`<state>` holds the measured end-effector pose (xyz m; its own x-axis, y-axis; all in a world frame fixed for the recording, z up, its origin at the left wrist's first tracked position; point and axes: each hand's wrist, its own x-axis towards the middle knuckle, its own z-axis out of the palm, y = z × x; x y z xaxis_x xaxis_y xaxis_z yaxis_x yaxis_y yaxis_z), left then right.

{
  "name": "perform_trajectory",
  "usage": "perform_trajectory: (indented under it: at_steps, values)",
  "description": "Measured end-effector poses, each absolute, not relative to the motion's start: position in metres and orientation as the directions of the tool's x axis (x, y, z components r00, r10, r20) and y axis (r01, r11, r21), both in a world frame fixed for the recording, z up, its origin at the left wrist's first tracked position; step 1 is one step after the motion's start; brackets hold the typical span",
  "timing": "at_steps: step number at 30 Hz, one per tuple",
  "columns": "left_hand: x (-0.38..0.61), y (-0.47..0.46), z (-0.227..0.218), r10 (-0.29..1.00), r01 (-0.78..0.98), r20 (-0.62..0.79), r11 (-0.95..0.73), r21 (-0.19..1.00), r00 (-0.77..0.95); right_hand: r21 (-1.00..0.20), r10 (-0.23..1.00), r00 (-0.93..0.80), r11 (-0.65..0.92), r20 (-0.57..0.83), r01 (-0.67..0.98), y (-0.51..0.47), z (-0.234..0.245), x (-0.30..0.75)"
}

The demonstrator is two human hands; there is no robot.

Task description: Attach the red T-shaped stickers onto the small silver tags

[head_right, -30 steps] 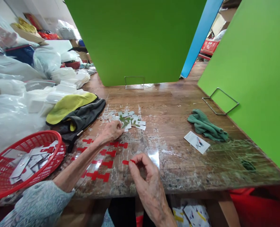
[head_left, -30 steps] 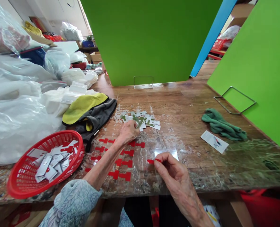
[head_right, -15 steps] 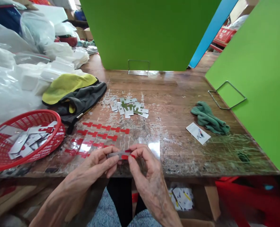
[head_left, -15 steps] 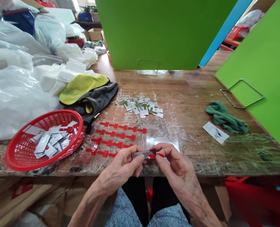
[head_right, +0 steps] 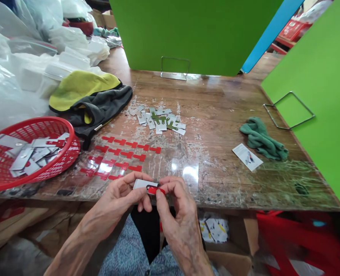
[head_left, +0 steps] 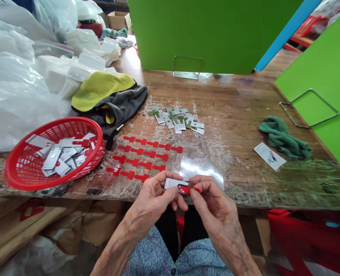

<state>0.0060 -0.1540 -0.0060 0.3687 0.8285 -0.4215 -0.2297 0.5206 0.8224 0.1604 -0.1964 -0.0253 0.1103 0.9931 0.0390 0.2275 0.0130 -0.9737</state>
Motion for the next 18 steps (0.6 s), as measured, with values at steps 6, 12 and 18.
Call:
perform_trajectory:
  at_steps: [6,12,18]
  values:
    - [0.0064,-0.1575,-0.0096,0.836,-0.260,-0.411,0.515,0.817,0.363,-0.976,0.983,0.162,0.046,0.081,0.212,-0.1972,-0.0250,0.1535]
    - [0.0051,-0.1587,-0.0118,0.842,-0.280,-0.403,0.509,0.814,0.359,-0.972,0.987,0.151,0.026,0.062,0.235,-0.1984,-0.0287,0.1516]
    - [0.0048,-0.1597,-0.0151,0.842,-0.305,-0.387,0.506,0.807,0.375,-0.965,0.987,0.141,0.042,0.081,0.259,-0.1985,-0.0306,0.1492]
